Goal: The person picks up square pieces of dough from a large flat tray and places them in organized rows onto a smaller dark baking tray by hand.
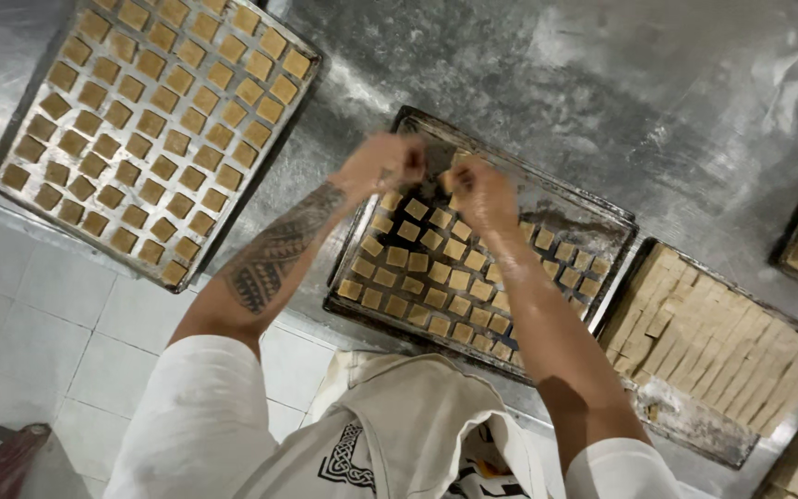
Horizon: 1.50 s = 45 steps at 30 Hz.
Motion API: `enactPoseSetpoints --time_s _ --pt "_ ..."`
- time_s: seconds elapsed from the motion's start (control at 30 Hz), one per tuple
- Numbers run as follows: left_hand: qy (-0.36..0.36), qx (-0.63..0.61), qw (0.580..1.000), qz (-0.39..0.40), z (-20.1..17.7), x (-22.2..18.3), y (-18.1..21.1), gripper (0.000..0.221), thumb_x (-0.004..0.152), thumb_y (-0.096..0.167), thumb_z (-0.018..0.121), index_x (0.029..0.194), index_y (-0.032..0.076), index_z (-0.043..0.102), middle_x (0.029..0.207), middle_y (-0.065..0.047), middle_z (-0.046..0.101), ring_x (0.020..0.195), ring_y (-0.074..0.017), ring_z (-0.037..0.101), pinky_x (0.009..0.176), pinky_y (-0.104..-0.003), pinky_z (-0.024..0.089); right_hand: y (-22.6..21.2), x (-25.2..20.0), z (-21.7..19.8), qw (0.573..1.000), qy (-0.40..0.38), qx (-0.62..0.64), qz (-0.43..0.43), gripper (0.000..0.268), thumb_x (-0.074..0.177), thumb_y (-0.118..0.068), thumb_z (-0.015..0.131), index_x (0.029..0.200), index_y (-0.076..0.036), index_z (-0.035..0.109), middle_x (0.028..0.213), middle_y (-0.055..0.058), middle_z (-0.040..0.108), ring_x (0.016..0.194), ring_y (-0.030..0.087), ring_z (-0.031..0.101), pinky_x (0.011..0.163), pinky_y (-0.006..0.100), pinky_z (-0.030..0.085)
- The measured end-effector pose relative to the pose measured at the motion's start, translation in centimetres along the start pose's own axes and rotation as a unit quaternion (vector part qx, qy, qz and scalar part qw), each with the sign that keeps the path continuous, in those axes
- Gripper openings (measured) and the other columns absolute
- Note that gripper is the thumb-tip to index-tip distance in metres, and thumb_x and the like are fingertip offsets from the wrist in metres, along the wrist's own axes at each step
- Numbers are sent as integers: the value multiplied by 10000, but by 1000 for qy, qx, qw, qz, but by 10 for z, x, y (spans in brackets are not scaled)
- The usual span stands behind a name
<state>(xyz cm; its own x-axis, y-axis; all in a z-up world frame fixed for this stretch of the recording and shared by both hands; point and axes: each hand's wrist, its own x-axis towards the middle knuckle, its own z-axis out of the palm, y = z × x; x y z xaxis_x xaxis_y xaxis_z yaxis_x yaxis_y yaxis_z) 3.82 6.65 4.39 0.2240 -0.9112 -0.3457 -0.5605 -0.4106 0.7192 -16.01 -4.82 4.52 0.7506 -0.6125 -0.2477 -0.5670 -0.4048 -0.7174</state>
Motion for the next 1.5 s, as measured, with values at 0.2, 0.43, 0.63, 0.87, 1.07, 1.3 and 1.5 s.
enactPoseSetpoints --time_s 0.2,0.43,0.63,0.87,1.07,1.3,1.5 --pt "81 301 934 175 21 11 -23 372 766 144 771 1114 62 664 1159 -80 683 1142 -288 614 987 -464 527 -2 13 29 955 70 -227 -176 305 823 -67 754 1122 -57 692 1174 268 658 1054 451 631 887 506 531" --pt "57 229 967 98 26 0 -32 502 722 114 794 1207 95 664 1321 -161 538 1292 -374 473 995 -502 480 -14 0 34 968 39 -221 -112 419 807 -118 757 1200 -21 647 1161 197 598 1099 420 600 884 511 529" --pt "84 218 964 125 23 11 -11 442 799 113 754 1228 66 660 1301 -128 572 1237 -324 517 1054 -462 471 -7 -10 -12 982 44 139 120 275 1009 -314 624 1112 -71 700 1156 95 605 1031 275 674 829 421 622" --pt "160 184 940 237 54 46 18 395 800 130 729 1181 41 678 1232 -145 602 1216 -337 547 1023 -482 465 46 16 -28 944 107 -261 -170 264 805 -89 788 1045 -20 702 1071 150 636 1038 351 631 861 465 565" --pt "120 204 949 210 64 66 11 212 892 96 653 1087 48 721 1196 -124 615 1223 -318 557 1062 -468 462 55 21 -26 956 99 -237 -144 158 879 -44 728 1035 -35 712 1095 131 640 1075 355 629 893 466 557" --pt "116 244 935 230 61 66 13 206 880 98 656 1059 40 740 1206 -120 620 1231 -311 552 1086 -472 441 48 15 -30 957 100 -226 -150 230 794 -92 731 1011 -17 709 1074 150 643 1059 372 627 829 476 553" --pt "81 235 946 210 57 58 20 330 865 273 724 1076 20 734 1209 -154 604 1213 -333 519 1052 -491 412 53 16 -33 988 116 -98 -32 164 952 -149 720 1083 -50 721 1098 164 705 962 375 686 847 468 548"
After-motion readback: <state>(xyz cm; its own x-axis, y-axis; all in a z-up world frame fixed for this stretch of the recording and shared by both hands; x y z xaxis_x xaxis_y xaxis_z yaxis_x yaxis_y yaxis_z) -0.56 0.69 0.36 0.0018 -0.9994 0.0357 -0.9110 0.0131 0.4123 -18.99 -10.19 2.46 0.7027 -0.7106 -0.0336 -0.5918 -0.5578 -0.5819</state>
